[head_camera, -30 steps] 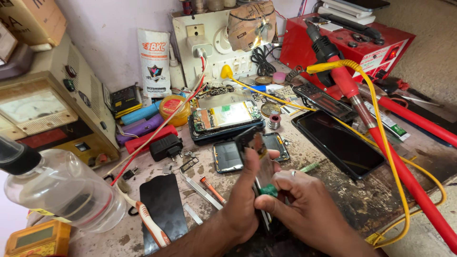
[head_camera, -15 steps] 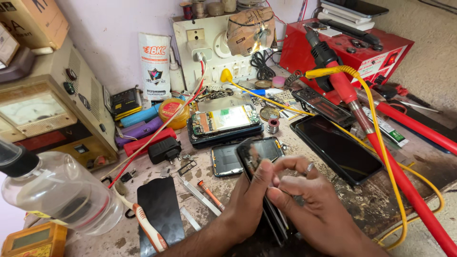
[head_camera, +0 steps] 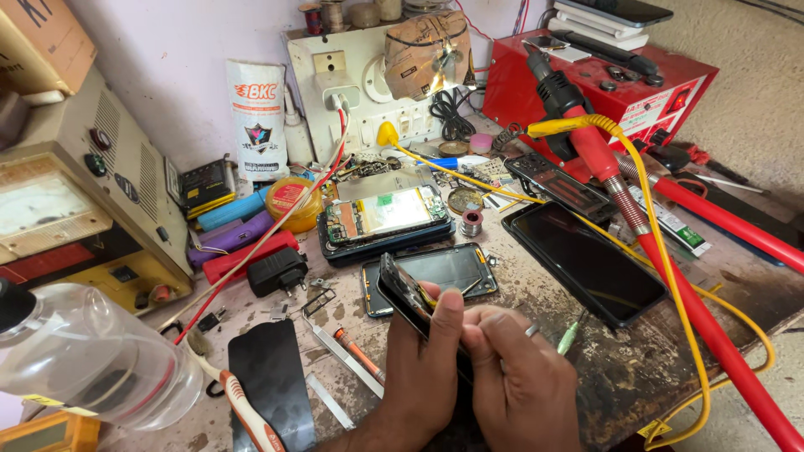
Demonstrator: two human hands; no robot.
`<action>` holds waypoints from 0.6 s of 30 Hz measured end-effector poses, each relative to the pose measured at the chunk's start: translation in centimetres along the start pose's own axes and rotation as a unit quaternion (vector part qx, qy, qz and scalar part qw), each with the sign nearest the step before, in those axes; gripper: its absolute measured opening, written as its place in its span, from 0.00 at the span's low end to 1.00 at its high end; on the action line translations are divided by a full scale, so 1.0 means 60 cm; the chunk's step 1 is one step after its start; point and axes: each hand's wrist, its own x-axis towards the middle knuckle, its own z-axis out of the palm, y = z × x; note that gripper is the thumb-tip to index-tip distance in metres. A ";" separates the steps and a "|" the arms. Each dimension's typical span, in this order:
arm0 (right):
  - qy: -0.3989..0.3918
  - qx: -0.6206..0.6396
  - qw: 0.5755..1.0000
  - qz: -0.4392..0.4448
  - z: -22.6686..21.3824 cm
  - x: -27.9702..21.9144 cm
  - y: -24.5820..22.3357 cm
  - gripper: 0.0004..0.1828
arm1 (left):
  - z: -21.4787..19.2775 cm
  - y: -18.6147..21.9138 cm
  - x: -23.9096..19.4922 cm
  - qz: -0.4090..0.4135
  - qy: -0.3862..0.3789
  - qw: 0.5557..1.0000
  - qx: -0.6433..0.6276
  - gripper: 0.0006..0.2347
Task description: The person uses a green plastic pry tool to remove the battery from a disassembled smartphone. They then connect a red and black power cable to the phone's charging port and use tweezers to adjust the battery connector ribbon cable.
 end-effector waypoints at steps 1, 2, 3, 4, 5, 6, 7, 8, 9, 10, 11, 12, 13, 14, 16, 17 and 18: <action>0.000 -0.004 1.000 -0.006 0.000 0.003 0.001 0.05 | 0.000 0.002 0.000 0.002 0.008 1.000 0.005 0.15; 0.001 -0.009 1.000 -0.011 -0.001 0.007 0.002 0.05 | 0.001 0.004 0.000 0.004 0.015 1.000 0.009 0.15; 0.001 -0.014 1.000 -0.017 -0.002 0.010 0.002 0.05 | 0.001 0.007 0.000 0.007 0.022 1.000 0.014 0.15; -0.004 -0.022 1.000 -0.005 -0.003 0.014 0.003 0.05 | 0.001 0.010 0.001 0.013 0.017 1.000 0.014 0.15; -0.010 -0.029 1.000 0.007 -0.004 0.017 0.003 0.06 | 0.001 0.013 0.001 0.019 0.012 1.000 0.015 0.15; -0.015 -0.036 0.999 0.018 -0.004 0.020 0.002 0.06 | 0.000 0.016 0.002 0.026 0.007 1.000 0.016 0.15; -0.006 -0.039 0.999 -0.012 -0.002 0.022 0.001 0.06 | -0.001 0.019 0.004 0.022 0.011 0.999 0.023 0.14; 0.003 -0.042 0.998 -0.041 0.000 0.023 0.000 0.06 | -0.001 0.021 0.005 0.017 0.014 0.999 0.031 0.14; 0.012 -0.046 0.996 -0.071 0.002 0.023 -0.002 0.05 | -0.002 0.023 0.005 0.012 0.017 0.999 0.038 0.14; 0.008 -0.052 0.996 -0.069 0.003 0.023 -0.002 0.06 | -0.002 0.024 0.005 0.027 0.014 0.999 0.034 0.14; 0.005 -0.059 0.996 -0.067 0.003 0.023 -0.003 0.07 | -0.003 0.024 0.006 0.043 0.010 0.999 0.030 0.14; 0.002 -0.066 0.996 -0.067 0.003 0.027 -0.003 0.07 | -0.002 0.025 0.008 0.060 0.007 0.998 0.026 0.13; 0.000 -0.076 0.995 -0.067 0.002 0.030 -0.002 0.07 | 0.000 0.026 0.009 0.060 0.010 0.998 0.028 0.13; -0.003 -0.085 0.994 -0.067 0.003 0.034 -0.002 0.07 | 0.000 0.027 0.010 0.059 0.015 0.998 0.033 0.13; -0.007 -0.074 0.995 -0.061 0.005 0.040 -0.002 0.06 | -0.001 0.029 0.013 0.074 0.031 0.996 0.042 0.13; -0.009 -0.054 0.997 -0.056 0.008 0.044 -0.002 0.06 | -0.002 0.030 0.016 0.090 0.041 0.994 0.047 0.14; -0.009 -0.037 0.998 -0.049 0.010 0.047 -0.001 0.05 | -0.001 0.030 0.018 0.106 0.049 0.992 0.051 0.15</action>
